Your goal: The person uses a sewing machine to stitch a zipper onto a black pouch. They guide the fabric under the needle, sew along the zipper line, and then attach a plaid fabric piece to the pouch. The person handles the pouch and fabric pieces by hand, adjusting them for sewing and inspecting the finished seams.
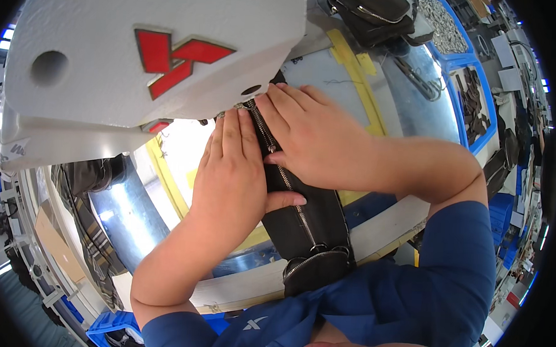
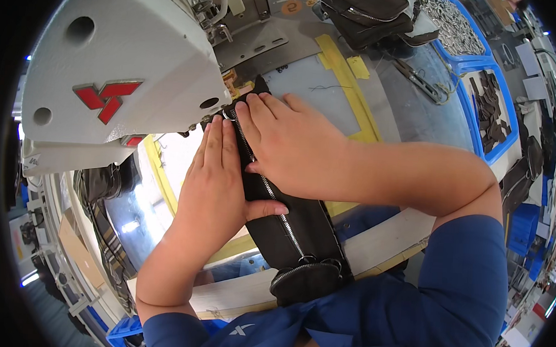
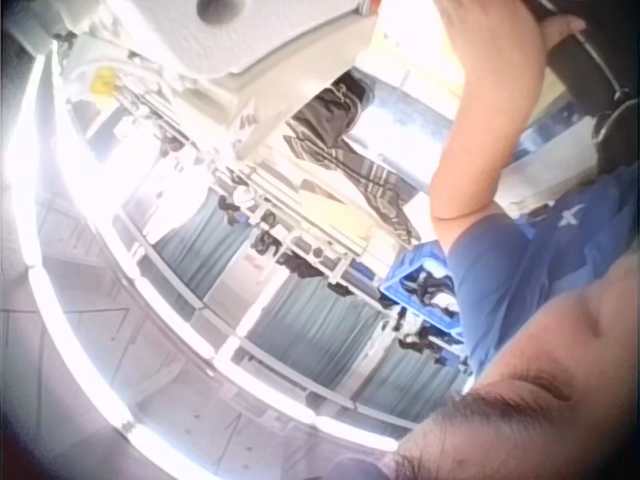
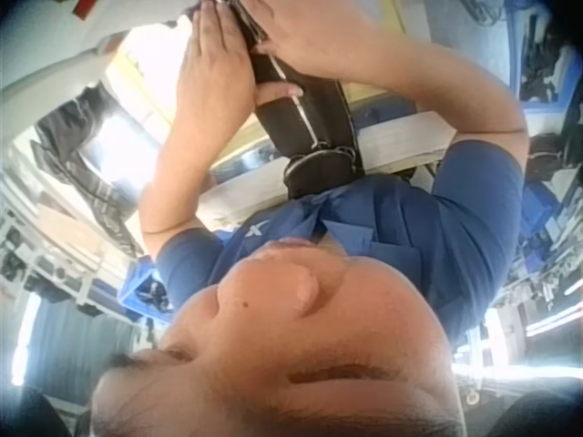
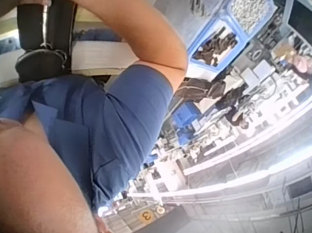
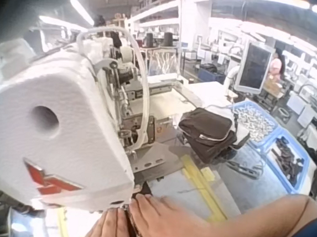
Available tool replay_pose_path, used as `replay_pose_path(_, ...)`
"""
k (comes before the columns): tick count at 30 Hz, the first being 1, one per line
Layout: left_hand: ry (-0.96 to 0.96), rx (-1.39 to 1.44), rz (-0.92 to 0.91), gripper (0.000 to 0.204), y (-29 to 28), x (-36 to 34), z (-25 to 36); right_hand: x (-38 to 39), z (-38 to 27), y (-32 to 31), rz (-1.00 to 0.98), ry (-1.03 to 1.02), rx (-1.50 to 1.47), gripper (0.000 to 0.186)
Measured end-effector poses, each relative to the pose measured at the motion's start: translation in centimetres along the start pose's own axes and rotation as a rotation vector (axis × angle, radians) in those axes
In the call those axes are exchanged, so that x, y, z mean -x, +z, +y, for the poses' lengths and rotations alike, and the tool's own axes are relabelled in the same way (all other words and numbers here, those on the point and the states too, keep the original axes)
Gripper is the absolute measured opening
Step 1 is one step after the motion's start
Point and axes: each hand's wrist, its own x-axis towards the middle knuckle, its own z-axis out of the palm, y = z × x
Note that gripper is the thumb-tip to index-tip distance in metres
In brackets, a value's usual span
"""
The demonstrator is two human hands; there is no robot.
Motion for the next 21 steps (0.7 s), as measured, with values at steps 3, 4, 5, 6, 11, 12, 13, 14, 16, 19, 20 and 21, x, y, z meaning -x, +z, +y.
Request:
replay_pose_path(3,-0.003,0.032,0.013,0.138,-0.2,-0.1,-0.1,-0.2,0.2,-0.1,0.042,0.0,-0.036,0.076)
replay_pose_path(4,-0.013,0.063,0.017,0.139,-0.3,-0.1,-0.1,-0.2,0.3,-0.3,0.036,-0.001,-0.039,0.076)
replay_pose_path(5,-0.023,0.093,0.021,0.14,-0.3,-0.1,-0.2,-0.3,0.3,-0.5,0.029,-0.002,-0.042,0.076)
replay_pose_path(6,-0.03,0.09,0.022,0.139,-0.3,-0.1,-0.4,-0.3,0.3,-0.6,0.023,-0.004,-0.046,0.076)
replay_pose_path(11,-0.039,-0.003,0.025,0.136,-0.2,-0.4,-0.7,-0.3,0.2,-0.8,0.005,0.013,-0.061,0.076)
replay_pose_path(12,-0.038,-0.013,0.039,0.135,-0.2,-0.4,-0.7,-0.3,0.2,-1.0,-0.006,0.018,-0.07,0.076)
replay_pose_path(13,-0.037,-0.025,0.053,0.134,-0.2,-0.5,-0.7,-0.3,0.1,-1.0,-0.005,0.024,-0.074,0.076)
replay_pose_path(14,-0.035,-0.036,0.066,0.133,-0.3,-0.5,-0.6,-0.3,0.1,-1.1,-0.003,0.031,-0.077,0.076)
replay_pose_path(16,-0.039,-0.05,0.06,0.131,-0.4,-0.6,-0.6,-0.3,0.1,-1.1,0.008,0.038,-0.072,0.075)
replay_pose_path(19,-0.042,-0.066,0.072,0.131,-0.3,-0.6,-0.5,-0.3,0.1,-1.1,0.025,0.039,-0.055,0.074)
replay_pose_path(20,-0.044,-0.073,0.079,0.131,-0.2,-0.6,-0.5,-0.4,0.1,-1.1,0.022,0.037,-0.055,0.074)
replay_pose_path(21,-0.052,-0.069,0.075,0.131,-0.2,-0.5,-0.5,-0.4,0.1,-1.1,0.02,0.036,-0.055,0.074)
